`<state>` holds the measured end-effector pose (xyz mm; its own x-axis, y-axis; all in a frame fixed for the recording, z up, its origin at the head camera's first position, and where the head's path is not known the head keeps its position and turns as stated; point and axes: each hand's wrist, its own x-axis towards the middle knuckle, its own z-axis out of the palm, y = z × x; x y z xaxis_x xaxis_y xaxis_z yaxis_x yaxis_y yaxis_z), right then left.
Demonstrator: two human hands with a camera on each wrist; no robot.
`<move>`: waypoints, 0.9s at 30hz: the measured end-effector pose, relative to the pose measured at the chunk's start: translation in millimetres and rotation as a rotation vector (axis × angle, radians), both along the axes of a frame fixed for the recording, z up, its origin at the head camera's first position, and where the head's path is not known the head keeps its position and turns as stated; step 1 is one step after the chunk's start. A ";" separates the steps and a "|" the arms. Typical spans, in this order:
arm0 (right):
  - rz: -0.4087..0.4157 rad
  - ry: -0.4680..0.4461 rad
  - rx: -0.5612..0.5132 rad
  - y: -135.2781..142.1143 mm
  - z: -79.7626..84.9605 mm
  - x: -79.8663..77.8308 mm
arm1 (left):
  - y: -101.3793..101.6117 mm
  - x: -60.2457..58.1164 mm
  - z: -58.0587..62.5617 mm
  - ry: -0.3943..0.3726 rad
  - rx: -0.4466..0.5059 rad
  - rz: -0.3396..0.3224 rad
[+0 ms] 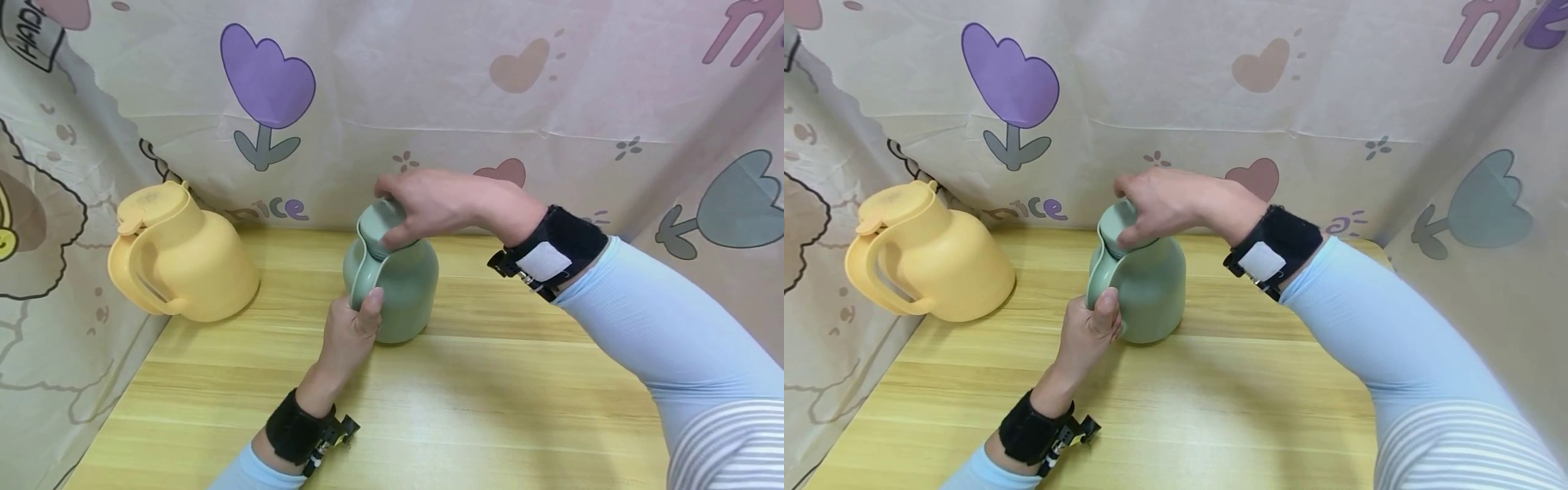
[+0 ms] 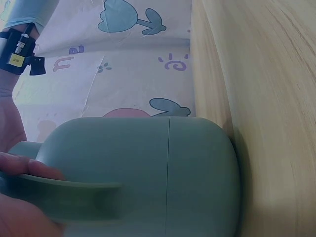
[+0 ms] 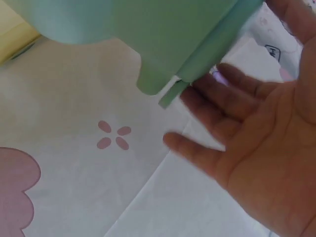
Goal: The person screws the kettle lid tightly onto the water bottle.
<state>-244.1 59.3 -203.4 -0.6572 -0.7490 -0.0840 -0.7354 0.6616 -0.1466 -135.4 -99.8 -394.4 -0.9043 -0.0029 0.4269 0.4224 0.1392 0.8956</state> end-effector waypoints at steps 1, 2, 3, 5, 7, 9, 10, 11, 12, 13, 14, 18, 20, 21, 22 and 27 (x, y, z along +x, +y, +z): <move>-0.017 0.009 -0.003 -0.6 -0.8 -0.1 | 0.0 0.2 0.1 -0.001 -0.002 0.002; -0.037 0.018 -0.003 -0.9 -1.6 0.0 | 0.0 0.1 0.0 -0.002 -0.004 0.002; -0.051 0.024 -0.002 -0.9 -2.0 0.3 | 0.1 0.1 -0.1 -0.005 -0.006 0.002; -0.058 0.028 -0.006 -0.5 -2.7 1.0 | 0.2 0.1 -0.1 -0.009 -0.009 -0.001; -0.048 0.022 -0.014 0.5 -2.7 2.3 | 0.4 0.2 0.2 -0.012 -0.013 -0.001; -0.023 0.014 -0.019 1.7 -2.2 3.3 | 0.6 0.3 0.7 -0.013 -0.012 -0.004; -0.008 0.010 -0.019 2.0 -1.8 4.0 | 0.7 0.3 1.0 -0.013 -0.011 -0.004; 0.007 0.005 -0.020 2.1 -1.5 4.4 | 0.8 0.6 1.2 -0.014 -0.006 -0.005; 0.022 0.000 -0.018 2.2 -1.1 4.9 | 0.8 0.6 1.4 -0.014 -0.003 -0.005; 0.032 -0.004 -0.012 2.1 -0.7 5.3 | 0.9 0.6 1.6 -0.013 0.000 -0.006; 0.040 -0.008 -0.007 2.0 -0.5 5.4 | 0.9 0.7 1.7 -0.013 0.002 -0.007; 0.037 -0.016 0.004 1.2 -0.5 5.1 | 1.1 0.8 2.3 -0.012 0.000 -0.005; 0.011 -0.013 -0.005 0.8 -1.1 4.5 | 1.2 0.9 2.4 -0.011 -0.003 -0.004; -0.007 -0.010 -0.010 0.5 -1.7 4.3 | 1.2 0.8 2.3 -0.007 -0.005 -0.004; -0.025 -0.008 -0.014 0.1 -2.3 4.1 | 1.2 0.9 2.5 -0.003 -0.005 -0.004; -0.079 0.011 -0.013 -1.1 -4.1 4.3 | 0.8 1.0 2.1 0.020 -0.003 -0.012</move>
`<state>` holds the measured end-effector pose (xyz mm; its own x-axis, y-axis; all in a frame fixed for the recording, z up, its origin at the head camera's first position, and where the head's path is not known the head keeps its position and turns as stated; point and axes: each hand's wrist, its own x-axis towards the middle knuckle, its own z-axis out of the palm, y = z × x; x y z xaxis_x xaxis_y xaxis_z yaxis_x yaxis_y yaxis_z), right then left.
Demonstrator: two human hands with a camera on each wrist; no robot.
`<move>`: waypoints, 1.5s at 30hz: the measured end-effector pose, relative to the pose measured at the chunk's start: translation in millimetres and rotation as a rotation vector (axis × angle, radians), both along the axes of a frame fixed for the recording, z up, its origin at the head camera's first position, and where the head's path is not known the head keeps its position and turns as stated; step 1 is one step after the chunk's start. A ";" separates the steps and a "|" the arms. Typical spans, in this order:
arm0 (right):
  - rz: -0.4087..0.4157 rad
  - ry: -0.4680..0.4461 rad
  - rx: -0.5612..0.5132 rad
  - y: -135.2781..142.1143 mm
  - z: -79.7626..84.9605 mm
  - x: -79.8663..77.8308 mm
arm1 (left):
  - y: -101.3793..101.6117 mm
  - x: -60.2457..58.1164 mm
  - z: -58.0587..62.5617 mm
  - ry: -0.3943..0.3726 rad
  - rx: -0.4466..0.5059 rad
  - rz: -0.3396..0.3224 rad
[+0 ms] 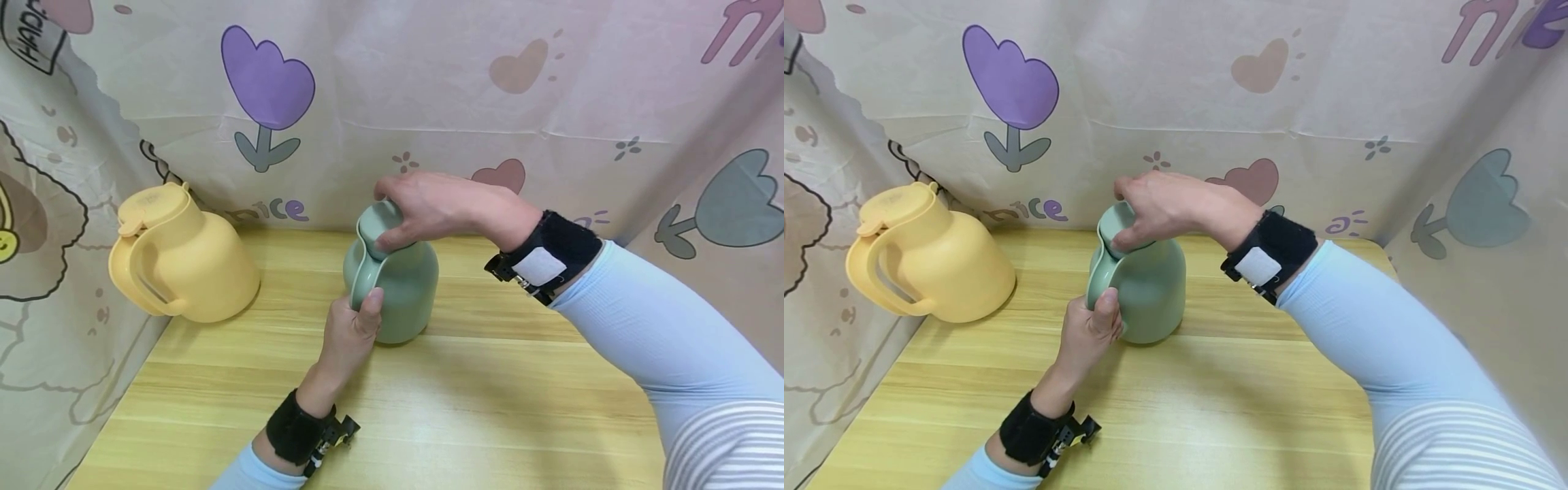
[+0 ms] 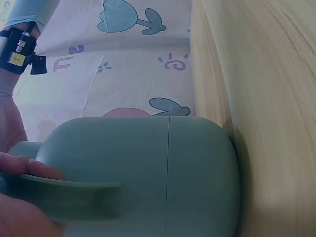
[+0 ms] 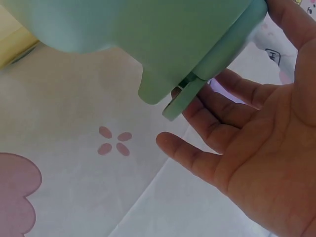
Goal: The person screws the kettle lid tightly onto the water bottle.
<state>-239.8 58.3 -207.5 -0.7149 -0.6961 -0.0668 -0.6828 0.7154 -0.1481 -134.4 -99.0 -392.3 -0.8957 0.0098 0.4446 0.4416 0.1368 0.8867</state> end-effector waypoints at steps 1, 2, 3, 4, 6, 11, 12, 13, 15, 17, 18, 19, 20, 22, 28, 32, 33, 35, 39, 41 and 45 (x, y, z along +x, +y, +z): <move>-0.001 -0.001 0.002 0.6 0.0 0.2 | 0.2 0.2 0.0 -0.001 0.003 -0.002; 0.001 -0.003 0.004 1.3 0.1 0.3 | 0.5 0.4 -0.1 -0.003 0.006 -0.004; 0.003 -0.004 0.004 2.1 0.4 0.4 | 0.8 0.6 -0.1 -0.007 0.008 -0.006; 0.008 -0.009 0.009 3.1 1.0 0.6 | 0.9 0.9 -0.1 -0.010 0.010 -0.008; 0.025 -0.016 0.015 5.1 2.2 1.1 | 1.2 1.5 0.1 -0.015 0.013 -0.009; 0.100 -0.034 0.016 8.3 4.5 0.6 | 0.9 1.8 -0.1 -0.012 0.012 0.000; 0.107 -0.037 0.014 8.5 4.5 0.1 | 0.9 1.6 0.0 -0.009 0.012 0.002; 0.107 -0.037 0.010 8.6 4.6 -0.1 | 0.9 1.2 0.0 -0.006 0.011 0.006; 0.088 -0.034 0.004 8.2 4.1 -0.7 | 1.3 0.1 -0.2 -0.001 0.006 0.012; 0.058 -0.024 0.001 7.1 3.9 -1.1 | 1.1 -0.9 0.3 0.004 0.007 0.011; 0.041 -0.019 0.002 6.6 3.7 -1.3 | 1.1 -1.1 0.3 0.004 0.008 0.012; 0.028 -0.014 0.003 6.3 3.4 -1.4 | 1.0 -1.2 0.2 0.004 0.008 0.014; 0.019 -0.012 0.006 5.9 3.2 -1.5 | 1.0 -1.2 0.2 0.002 0.008 0.015; 0.016 -0.009 0.011 5.8 2.9 -1.5 | 0.9 -0.6 0.2 0.001 0.008 0.016; 0.100 -0.015 -0.005 6.9 3.6 0.0 | 1.3 0.6 -0.8 0.002 0.010 0.010; 0.140 -0.025 -0.005 6.8 2.6 0.3 | 3.2 5.0 7.7 -0.009 0.019 0.003; 0.134 -0.024 -0.005 6.6 2.3 0.0 | 3.2 5.3 8.2 -0.013 0.020 0.002; 0.105 -0.020 -0.007 5.4 1.2 -0.6 | 2.7 5.4 8.5 -0.019 0.016 0.004; 0.033 -0.005 -0.009 3.0 -1.0 -1.3 | 0.0 1.3 -0.9 -0.016 0.008 0.017; 0.018 0.000 -0.005 2.7 -1.7 -1.1 | -0.5 1.0 -2.0 -0.013 0.002 0.019; 0.034 -0.005 -0.001 3.7 -1.5 -0.8 | -0.6 0.9 -1.9 -0.004 -0.002 0.013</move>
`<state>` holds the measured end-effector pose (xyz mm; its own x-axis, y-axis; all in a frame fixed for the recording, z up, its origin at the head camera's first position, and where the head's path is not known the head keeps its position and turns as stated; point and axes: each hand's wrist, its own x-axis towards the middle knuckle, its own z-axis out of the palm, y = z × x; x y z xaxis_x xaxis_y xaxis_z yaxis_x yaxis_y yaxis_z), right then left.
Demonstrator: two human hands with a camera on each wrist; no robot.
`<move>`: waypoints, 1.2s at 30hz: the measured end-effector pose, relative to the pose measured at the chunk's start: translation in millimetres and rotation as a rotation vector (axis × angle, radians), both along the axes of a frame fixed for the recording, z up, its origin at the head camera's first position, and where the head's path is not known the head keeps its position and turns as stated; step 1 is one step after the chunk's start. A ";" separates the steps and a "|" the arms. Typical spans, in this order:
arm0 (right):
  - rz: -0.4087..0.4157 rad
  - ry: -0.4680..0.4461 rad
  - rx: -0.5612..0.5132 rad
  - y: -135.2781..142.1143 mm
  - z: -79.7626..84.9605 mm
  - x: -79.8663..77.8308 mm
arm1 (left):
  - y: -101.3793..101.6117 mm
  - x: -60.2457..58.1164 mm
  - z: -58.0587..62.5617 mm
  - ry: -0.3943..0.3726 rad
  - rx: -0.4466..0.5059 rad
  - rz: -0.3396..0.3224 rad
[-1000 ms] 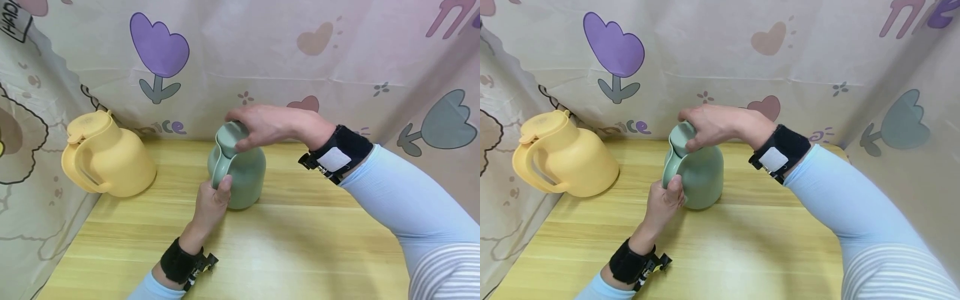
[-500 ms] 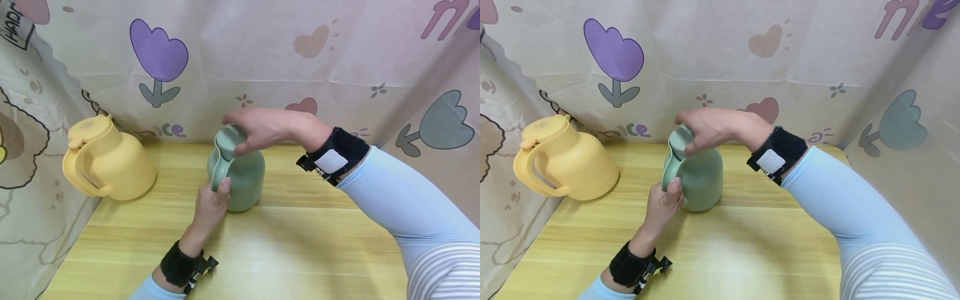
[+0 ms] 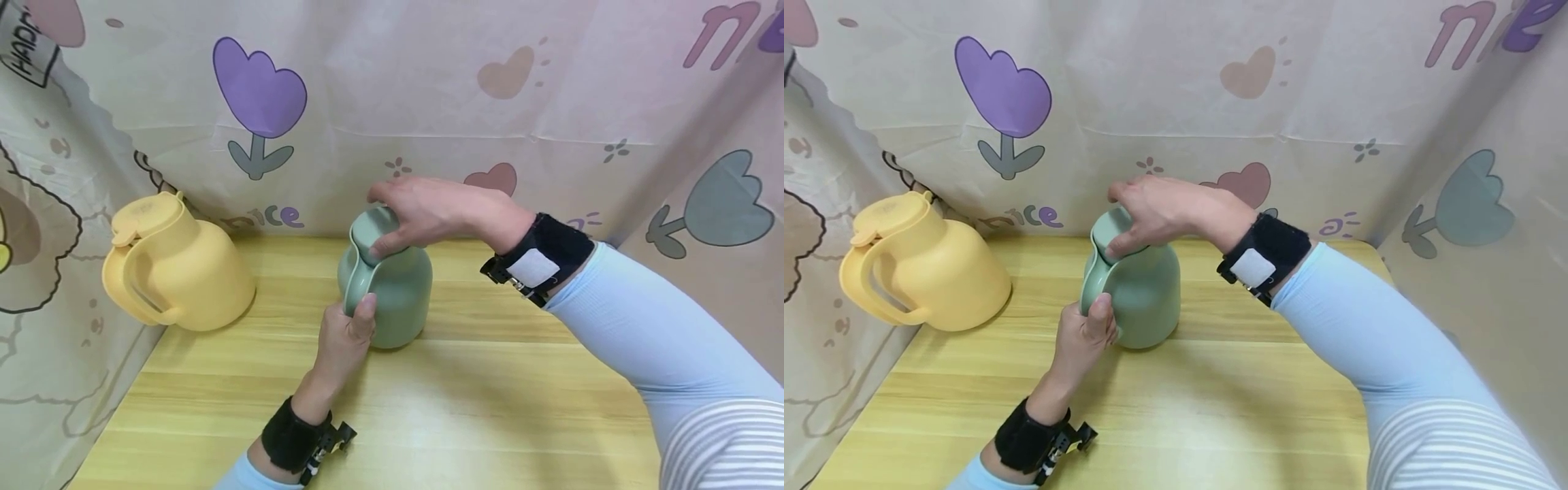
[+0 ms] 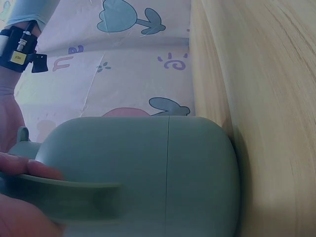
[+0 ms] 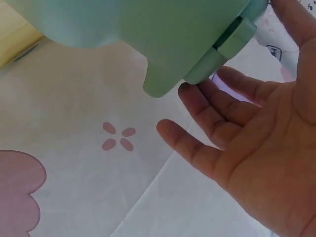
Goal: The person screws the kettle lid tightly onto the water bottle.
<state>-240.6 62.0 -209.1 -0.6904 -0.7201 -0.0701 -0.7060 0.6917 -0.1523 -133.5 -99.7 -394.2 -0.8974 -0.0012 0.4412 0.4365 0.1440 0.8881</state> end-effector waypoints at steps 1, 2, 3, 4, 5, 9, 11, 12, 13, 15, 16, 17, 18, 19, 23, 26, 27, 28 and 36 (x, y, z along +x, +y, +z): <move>0.011 -0.003 -0.002 0.4 0.0 0.0 | 0.2 -0.2 -0.1 0.003 -0.004 0.002; 0.023 -0.006 -0.004 0.6 -0.1 -0.1 | 0.4 0.1 -0.1 0.004 -0.006 0.005; 0.033 -0.007 -0.003 0.6 -0.2 0.0 | 0.5 0.1 -0.1 0.007 -0.005 0.006; 0.043 -0.009 -0.004 0.3 -0.3 0.0 | 0.7 0.2 -0.1 0.009 -0.005 0.008; 0.047 -0.010 -0.002 -0.1 -0.7 -0.2 | 0.8 0.3 -0.3 0.011 -0.002 0.006; -0.001 0.002 0.017 -4.5 -1.5 0.8 | 0.2 0.4 -0.5 0.016 0.004 -0.001; -0.043 0.019 0.031 -7.4 -2.1 1.5 | -0.3 0.4 -0.7 0.018 0.001 0.001; -0.060 0.027 0.039 -8.6 -2.2 2.1 | -0.4 0.6 -0.3 0.017 0.000 0.004; -0.075 0.038 0.046 -9.7 -2.4 2.6 | -0.4 0.9 0.2 0.017 0.000 0.003; -0.085 0.051 0.061 -10.8 -2.3 3.9 | 0.0 1.7 1.9 0.013 -0.003 0.003; -0.086 0.056 0.066 -10.7 -2.1 4.4 | 0.3 2.3 3.2 0.009 -0.002 0.001; -0.085 0.058 0.069 -10.4 -1.8 4.8 | 0.7 3.0 4.4 0.005 -0.001 -0.002; -0.081 0.056 0.072 -9.9 -1.2 5.2 | 1.1 3.5 5.5 0.003 0.000 -0.005; -0.076 0.057 0.074 -9.5 -0.8 5.6 | 1.3 3.8 5.8 0.001 -0.001 -0.006; -0.058 0.053 0.072 -9.5 -0.1 6.4 | 1.3 3.5 3.1 -0.014 -0.007 0.000; -0.070 0.065 0.072 -11.5 -1.7 6.8 | 0.8 2.2 -1.4 -0.022 -0.009 0.004; -0.078 0.070 0.074 -12.2 -2.2 7.0 | 0.8 2.0 -2.2 -0.023 -0.008 0.005; -0.087 0.075 0.076 -12.8 -2.7 7.3 | 0.9 2.2 -2.4 -0.023 -0.009 0.008; -0.070 0.047 0.107 -13.4 3.1 7.3 | 4.8 16.7 25.4 -0.005 -0.001 0.003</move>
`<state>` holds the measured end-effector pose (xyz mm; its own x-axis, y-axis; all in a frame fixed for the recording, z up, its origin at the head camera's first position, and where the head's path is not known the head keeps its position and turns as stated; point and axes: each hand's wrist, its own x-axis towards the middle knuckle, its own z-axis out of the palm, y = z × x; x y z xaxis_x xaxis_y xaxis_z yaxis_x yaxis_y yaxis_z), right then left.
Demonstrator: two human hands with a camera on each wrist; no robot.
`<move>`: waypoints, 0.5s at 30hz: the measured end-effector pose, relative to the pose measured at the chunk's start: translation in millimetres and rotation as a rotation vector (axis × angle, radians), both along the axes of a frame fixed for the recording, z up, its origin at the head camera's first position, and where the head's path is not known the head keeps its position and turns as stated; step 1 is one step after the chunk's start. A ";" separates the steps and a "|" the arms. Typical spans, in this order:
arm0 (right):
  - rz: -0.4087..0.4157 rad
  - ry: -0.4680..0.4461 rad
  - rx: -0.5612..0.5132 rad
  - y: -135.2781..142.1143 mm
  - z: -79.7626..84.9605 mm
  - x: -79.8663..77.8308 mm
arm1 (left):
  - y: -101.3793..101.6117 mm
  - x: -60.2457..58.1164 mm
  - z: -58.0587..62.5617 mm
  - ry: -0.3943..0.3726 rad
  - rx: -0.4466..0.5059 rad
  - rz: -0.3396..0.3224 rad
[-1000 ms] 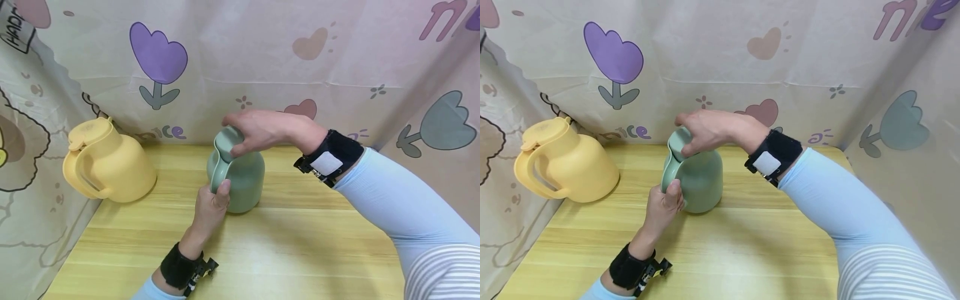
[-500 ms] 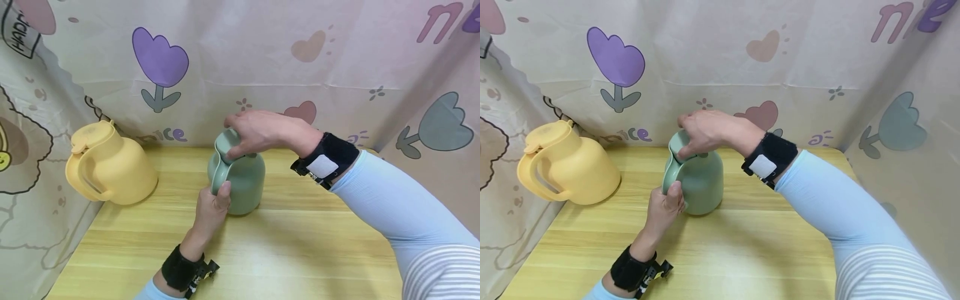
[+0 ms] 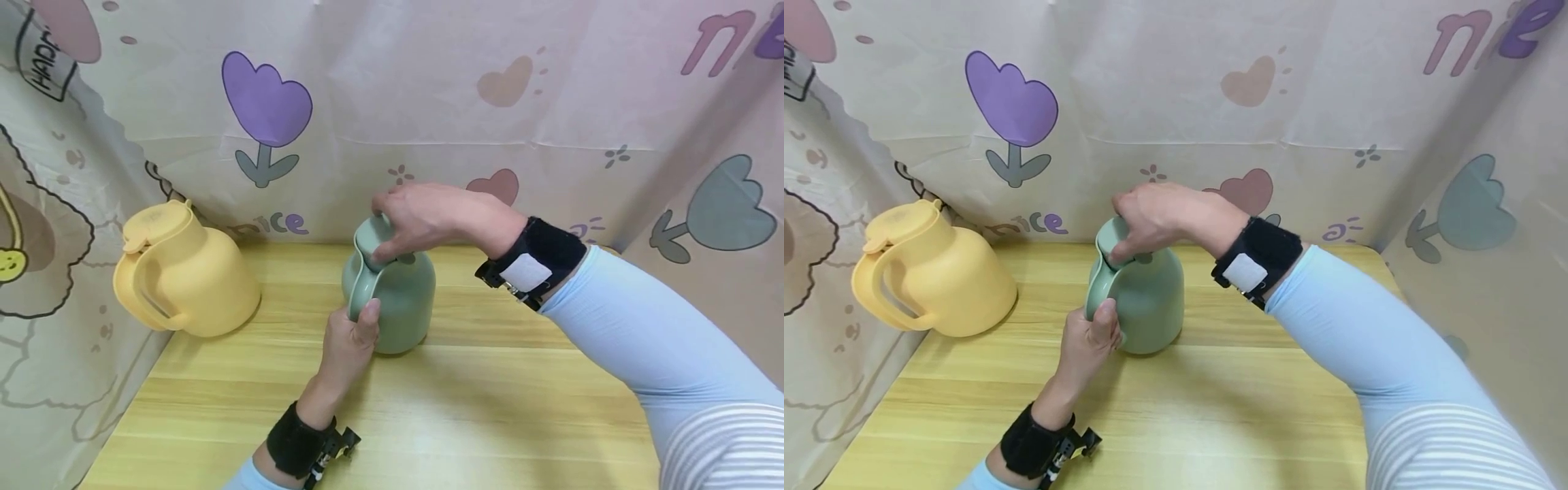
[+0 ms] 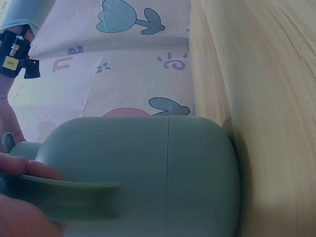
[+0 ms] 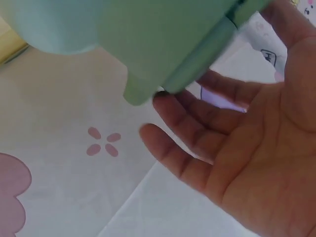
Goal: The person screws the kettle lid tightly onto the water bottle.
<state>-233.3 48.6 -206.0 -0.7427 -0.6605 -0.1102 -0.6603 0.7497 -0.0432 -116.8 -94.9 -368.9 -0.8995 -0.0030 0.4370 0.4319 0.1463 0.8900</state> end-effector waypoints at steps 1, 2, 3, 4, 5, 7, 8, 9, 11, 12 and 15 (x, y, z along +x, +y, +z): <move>0.011 -0.004 0.002 0.2 0.6 -0.5 | 0.4 1.9 3.1 0.000 0.002 -0.001; 0.019 -0.010 0.002 0.2 1.0 -0.8 | 0.8 3.2 5.2 0.000 0.004 -0.001; 0.024 -0.013 0.001 0.2 1.1 -1.0 | 1.0 3.4 5.5 -0.001 0.004 0.000; 0.025 -0.012 -0.004 0.1 0.8 -1.3 | 1.4 3.8 6.0 0.000 0.004 0.001; 0.022 -0.006 -0.007 -0.1 0.1 -1.1 | 1.7 3.9 6.1 0.002 0.006 0.002; -0.001 0.009 -0.014 -0.5 -1.5 -0.6 | 2.5 3.6 5.6 0.007 0.008 0.003; -0.015 0.023 -0.017 -0.8 -2.4 -0.1 | 3.0 3.4 5.4 0.009 0.010 0.004; -0.029 0.033 -0.019 -1.3 -3.1 0.5 | 3.3 3.4 5.3 0.009 0.011 0.007; -0.052 0.057 -0.021 -2.8 -4.4 2.0 | 3.8 3.8 5.7 0.006 0.014 0.015; -0.064 0.068 -0.018 -3.7 -4.7 2.9 | 3.8 4.1 5.8 0.003 0.016 0.016; -0.086 0.084 -0.001 -6.2 -4.7 5.4 | 2.9 3.0 2.0 -0.010 0.018 0.020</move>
<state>-227.9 42.4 -210.6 -0.8035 -0.5937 -0.0447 -0.5946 0.8040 0.0092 -113.9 -92.0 -366.8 -0.9035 -0.0292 0.4277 0.4201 0.1384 0.8969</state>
